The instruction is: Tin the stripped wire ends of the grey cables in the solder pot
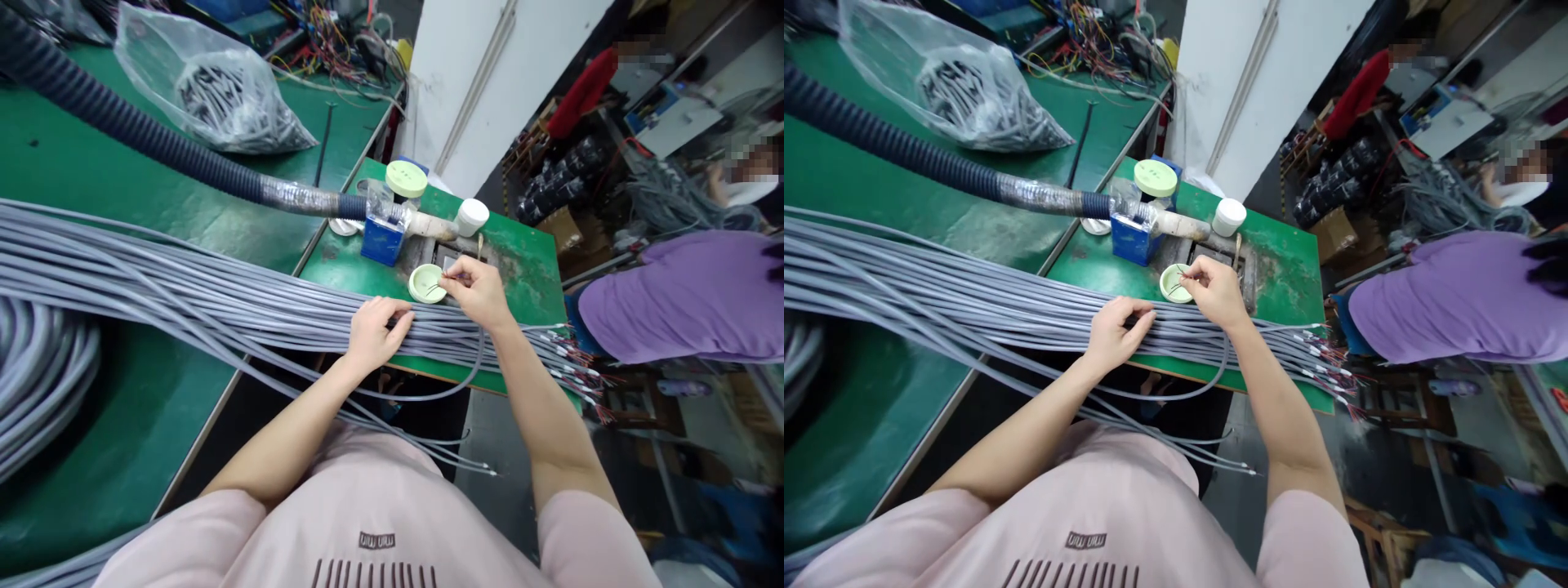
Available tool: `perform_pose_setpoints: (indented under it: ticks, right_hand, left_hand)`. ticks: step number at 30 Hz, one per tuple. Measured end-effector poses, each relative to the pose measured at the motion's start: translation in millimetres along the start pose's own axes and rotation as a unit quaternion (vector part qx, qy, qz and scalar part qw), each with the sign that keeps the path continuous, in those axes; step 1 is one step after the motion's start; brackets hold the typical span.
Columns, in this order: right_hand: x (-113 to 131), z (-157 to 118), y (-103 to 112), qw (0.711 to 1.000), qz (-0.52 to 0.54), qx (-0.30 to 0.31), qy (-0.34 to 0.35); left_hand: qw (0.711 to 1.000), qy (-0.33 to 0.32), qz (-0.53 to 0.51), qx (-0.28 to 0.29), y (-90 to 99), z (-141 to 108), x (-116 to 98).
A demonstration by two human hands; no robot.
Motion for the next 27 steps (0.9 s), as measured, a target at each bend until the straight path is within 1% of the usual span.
perform_pose_setpoints:
  ticks: [3,5,7,9,11,14,17,20,22,24,27]
  right_hand:
    - [11.5,-7.4,-6.4,1.0,-0.001,0.027,0.012]
    - [20.3,-17.2,-9.0,0.999,0.0,0.043,0.018]
    - [26.2,-26.9,-10.5,0.998,0.013,0.053,0.013]
    - [27.6,-34.5,-10.7,0.997,0.043,0.061,-0.017]
    - [25.0,-40.0,-10.2,0.991,0.09,0.075,-0.071]
    - [17.5,-46.9,-9.0,0.967,0.17,0.095,-0.167]
    - [9.8,-52.6,-9.1,0.94,0.229,0.096,-0.235]
    - [4.2,-56.6,-11.0,0.922,0.26,0.086,-0.272]
    - [2.0,-58.1,-12.4,0.916,0.271,0.075,-0.286]
    - [1.1,-59.4,-13.0,0.913,0.274,0.059,-0.297]
    - [1.3,-61.6,-11.8,0.917,0.265,0.018,-0.297]
  left_hand:
    - [0.993,0.086,-0.074,-0.014,3.4,5.3,-1.6]
    - [0.983,0.135,-0.126,0.011,4.0,9.7,-3.6]
    - [0.976,0.145,-0.153,0.053,3.3,13.1,-6.5]
    - [0.978,0.113,-0.157,0.074,3.3,15.5,-9.9]
    - [0.986,0.051,-0.142,0.067,4.5,17.1,-14.1]
    - [0.993,-0.052,-0.089,0.054,5.9,17.3,-21.1]
    - [0.989,-0.141,-0.033,0.037,5.9,14.6,-27.2]
    - [0.975,-0.22,-0.006,0.005,5.2,9.0,-30.8]
    - [0.968,-0.252,0.0,-0.013,4.3,4.7,-31.1]
    - [0.963,-0.267,0.002,-0.027,3.3,1.0,-30.7]
    - [0.958,-0.281,0.005,-0.05,2.0,-3.7,-30.7]
Point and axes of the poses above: each hand's wrist, its own z-axis towards the middle knuckle, its own y-axis out of the back of the hand, x = y × z, the point moved 3 cm from there along z, towards the middle knuckle, and after that the axes turned 15 degrees about -x, right-handed, at the moved point
